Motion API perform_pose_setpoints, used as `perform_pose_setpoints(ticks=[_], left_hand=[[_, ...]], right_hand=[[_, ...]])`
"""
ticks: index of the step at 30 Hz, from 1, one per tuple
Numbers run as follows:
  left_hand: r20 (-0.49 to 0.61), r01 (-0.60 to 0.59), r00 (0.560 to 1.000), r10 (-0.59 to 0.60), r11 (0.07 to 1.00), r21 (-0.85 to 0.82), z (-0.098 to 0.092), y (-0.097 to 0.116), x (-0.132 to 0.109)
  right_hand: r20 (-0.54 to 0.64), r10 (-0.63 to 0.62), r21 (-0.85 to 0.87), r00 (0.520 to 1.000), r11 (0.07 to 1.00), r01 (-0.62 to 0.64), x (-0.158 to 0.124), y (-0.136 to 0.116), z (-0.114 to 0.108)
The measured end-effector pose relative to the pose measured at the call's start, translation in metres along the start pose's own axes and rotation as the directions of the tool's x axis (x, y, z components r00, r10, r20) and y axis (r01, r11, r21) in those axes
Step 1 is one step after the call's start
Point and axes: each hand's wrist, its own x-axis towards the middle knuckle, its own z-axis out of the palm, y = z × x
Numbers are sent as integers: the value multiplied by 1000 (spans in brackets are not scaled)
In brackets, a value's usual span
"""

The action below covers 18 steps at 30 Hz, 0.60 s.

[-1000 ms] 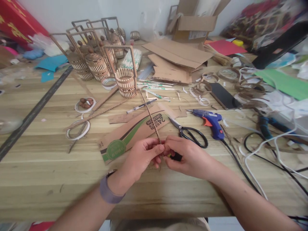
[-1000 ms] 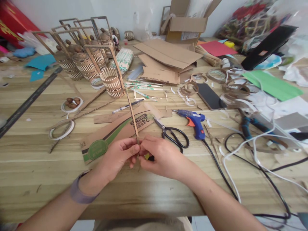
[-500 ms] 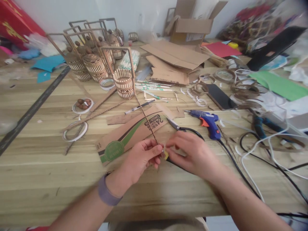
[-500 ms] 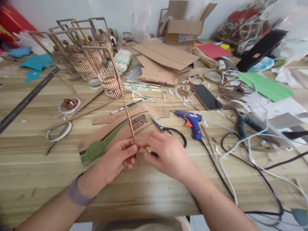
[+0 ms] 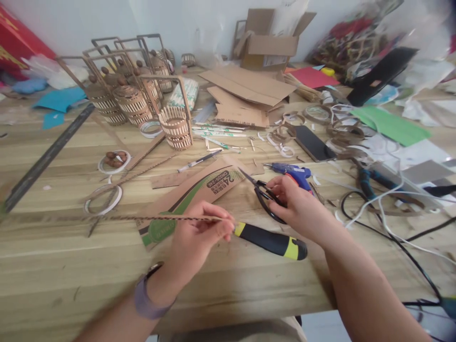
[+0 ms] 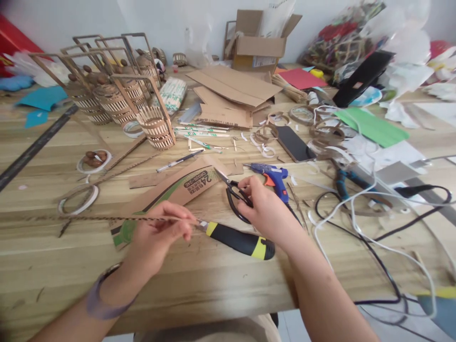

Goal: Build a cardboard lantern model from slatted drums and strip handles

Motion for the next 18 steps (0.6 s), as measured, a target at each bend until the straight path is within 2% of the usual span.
perform_pose_setpoints(ticks=[1, 3, 4, 6, 9, 14, 18], left_hand=[[-79, -81, 993, 82, 997, 15, -3, 2, 1], [-192, -202, 958, 213, 977, 74, -7, 5, 3], [-226, -243, 938, 264, 963, 115, -8, 6, 4], [-259, -306, 899, 354, 929, 209, -9, 8, 2], [-252, -363, 853, 457, 866, 344, -7, 11, -2], [-189, -405, 815, 548, 771, 490, -4, 12, -8], [-152, -398, 817, 557, 734, 550, -4, 11, -10]], right_hand=[[49, 29, 186, 998, 982, -37, -3, -6, -2], [230, 33, 492, 973, 858, -146, -9, -18, -2], [314, -18, 588, 949, 788, -180, -13, -23, 0], [407, -162, 695, 899, 693, -190, -20, -30, 7], [450, -286, 734, 846, 658, -168, -29, -32, 21], [454, -302, 707, 838, 695, -133, -42, -36, 32], [495, -268, 674, 826, 718, -171, -47, -40, 35]])
